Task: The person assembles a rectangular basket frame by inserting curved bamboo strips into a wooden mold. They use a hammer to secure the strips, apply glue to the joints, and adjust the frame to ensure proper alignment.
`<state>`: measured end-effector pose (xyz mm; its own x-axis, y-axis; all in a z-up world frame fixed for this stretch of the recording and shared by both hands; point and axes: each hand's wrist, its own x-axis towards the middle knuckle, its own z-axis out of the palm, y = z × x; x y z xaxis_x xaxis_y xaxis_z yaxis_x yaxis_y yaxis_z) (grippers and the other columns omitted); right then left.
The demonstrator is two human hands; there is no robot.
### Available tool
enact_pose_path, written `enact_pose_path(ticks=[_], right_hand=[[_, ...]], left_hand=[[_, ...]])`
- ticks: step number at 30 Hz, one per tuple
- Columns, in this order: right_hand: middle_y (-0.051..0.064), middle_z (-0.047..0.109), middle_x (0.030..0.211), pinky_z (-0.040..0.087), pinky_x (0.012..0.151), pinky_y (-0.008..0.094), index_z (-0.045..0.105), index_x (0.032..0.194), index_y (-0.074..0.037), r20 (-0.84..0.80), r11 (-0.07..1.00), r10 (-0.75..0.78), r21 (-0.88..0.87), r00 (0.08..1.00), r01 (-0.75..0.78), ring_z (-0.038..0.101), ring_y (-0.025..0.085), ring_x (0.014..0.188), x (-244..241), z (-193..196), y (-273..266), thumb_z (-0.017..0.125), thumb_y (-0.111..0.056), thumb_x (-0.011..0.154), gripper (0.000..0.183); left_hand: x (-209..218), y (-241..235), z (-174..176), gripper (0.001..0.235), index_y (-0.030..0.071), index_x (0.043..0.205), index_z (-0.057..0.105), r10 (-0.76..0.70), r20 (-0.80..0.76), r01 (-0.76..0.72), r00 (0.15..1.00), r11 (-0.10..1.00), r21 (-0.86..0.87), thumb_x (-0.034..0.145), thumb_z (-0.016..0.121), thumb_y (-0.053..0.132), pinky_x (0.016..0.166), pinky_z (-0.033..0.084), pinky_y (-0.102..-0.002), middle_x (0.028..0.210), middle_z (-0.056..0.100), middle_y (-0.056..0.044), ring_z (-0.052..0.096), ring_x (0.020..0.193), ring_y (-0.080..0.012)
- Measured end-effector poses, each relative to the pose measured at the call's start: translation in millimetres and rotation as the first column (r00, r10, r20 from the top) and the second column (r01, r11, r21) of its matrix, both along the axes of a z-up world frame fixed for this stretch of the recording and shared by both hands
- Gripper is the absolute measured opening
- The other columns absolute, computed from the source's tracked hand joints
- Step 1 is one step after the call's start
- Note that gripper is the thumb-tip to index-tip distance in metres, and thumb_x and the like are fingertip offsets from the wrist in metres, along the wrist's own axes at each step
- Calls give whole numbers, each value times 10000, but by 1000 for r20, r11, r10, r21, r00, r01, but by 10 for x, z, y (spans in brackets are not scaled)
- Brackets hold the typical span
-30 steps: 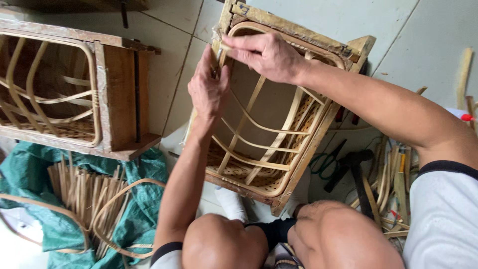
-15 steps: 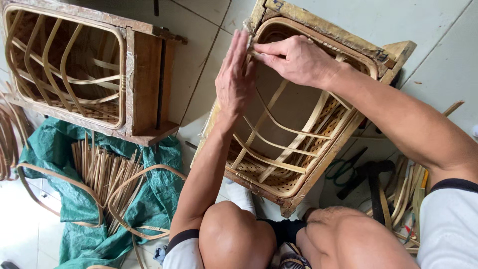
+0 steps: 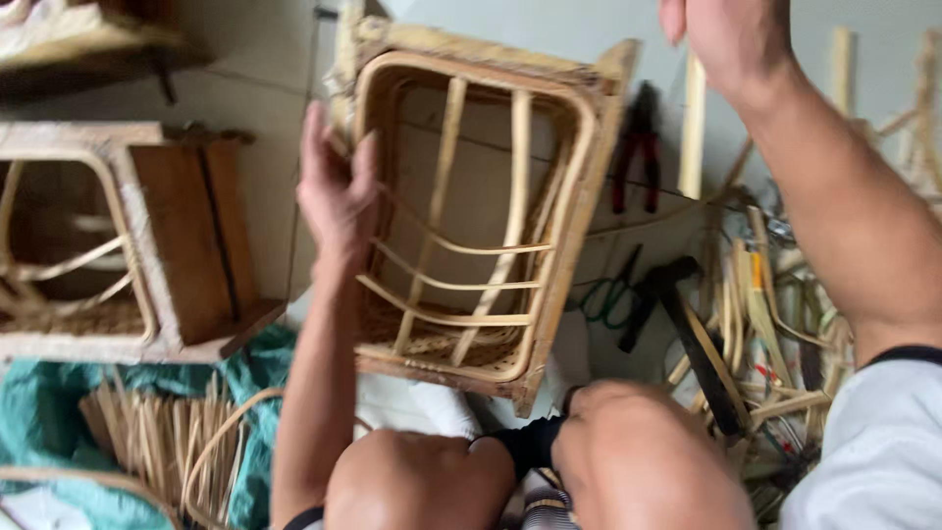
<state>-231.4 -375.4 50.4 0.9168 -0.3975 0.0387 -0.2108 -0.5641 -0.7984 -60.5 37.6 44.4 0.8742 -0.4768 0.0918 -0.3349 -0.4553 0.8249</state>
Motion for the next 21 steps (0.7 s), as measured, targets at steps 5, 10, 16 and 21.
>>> enact_pose_path(ticks=[5,10,16,21], right_hand=[[-28,639,766,476,420,223,615,1010,-98,-359,965,-134,164,924,204,631,116,578,-841,75,287,437,-144,1118,213],[169,566,743,471,482,358,540,933,-33,-562,978,39,191,826,84,549,303,586,-1307,-122,930,461,-105,1120,216],[212,642,803,566,648,433,608,922,70,-62,943,179,-276,982,-189,633,286,682,-1717,-663,1187,493,96,779,185],[159,661,691,580,635,403,665,723,-5,-855,853,119,-172,504,-493,670,267,638,-2181,-1397,1077,515,106,762,191]], left_hand=[[-228,754,412,709,84,1658,178,-88,-307,138,947,980,144,1067,563,155,941,559,-490,1520,533,-265,623,1213,-377],[-586,1286,567,995,41,1657,107,-171,-350,319,921,846,427,837,667,94,848,615,-500,1308,619,-295,690,1041,-398],[-712,1256,155,636,60,1502,452,81,-213,50,974,836,547,916,698,88,742,653,-470,1071,745,-207,762,848,-326],[-519,1280,99,381,64,1309,553,96,-233,66,968,798,600,959,696,116,686,622,-421,1040,747,-164,767,817,-286]])
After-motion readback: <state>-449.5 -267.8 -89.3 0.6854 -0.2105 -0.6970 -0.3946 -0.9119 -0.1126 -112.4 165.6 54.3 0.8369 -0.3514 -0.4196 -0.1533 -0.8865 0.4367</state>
